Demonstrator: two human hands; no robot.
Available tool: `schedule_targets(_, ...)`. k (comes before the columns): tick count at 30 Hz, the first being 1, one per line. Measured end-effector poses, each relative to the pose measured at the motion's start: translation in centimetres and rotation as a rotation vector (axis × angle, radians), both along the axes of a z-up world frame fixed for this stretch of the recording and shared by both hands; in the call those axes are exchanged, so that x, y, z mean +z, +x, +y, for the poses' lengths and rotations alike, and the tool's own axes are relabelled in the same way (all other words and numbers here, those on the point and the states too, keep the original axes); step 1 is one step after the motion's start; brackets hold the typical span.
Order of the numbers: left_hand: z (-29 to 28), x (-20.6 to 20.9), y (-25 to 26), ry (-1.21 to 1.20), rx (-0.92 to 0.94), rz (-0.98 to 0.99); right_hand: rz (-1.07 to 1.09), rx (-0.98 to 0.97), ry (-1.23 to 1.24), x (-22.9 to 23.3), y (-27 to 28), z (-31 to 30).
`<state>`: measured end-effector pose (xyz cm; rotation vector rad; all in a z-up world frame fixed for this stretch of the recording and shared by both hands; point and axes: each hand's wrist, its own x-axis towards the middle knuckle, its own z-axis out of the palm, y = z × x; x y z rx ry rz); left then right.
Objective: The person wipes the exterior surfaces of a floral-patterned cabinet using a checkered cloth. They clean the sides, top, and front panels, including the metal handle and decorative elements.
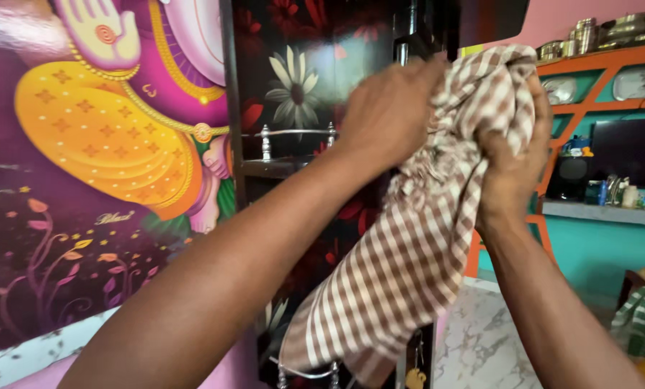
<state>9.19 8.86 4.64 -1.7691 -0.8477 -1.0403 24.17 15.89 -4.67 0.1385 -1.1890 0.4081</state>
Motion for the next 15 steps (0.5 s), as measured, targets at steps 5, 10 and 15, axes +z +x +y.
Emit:
schedule_targets(5, 3.2, 1.8, 0.2, -0.416, 0.121, 0.135, -0.157, 0.061, 0.23, 2.8, -1.9, 3.2)
schedule_targets(10, 3.6, 4.3, -2.8, -0.368, 0.289, 0.102, -0.118, -0.16, 0.193, 5.7, -1.6, 9.0)
schedule_targets(15, 4.5, 5.8, -2.7, -0.132, 0.402, 0.13, 0.128, -0.712, 0.447, 12.4, -2.4, 14.7)
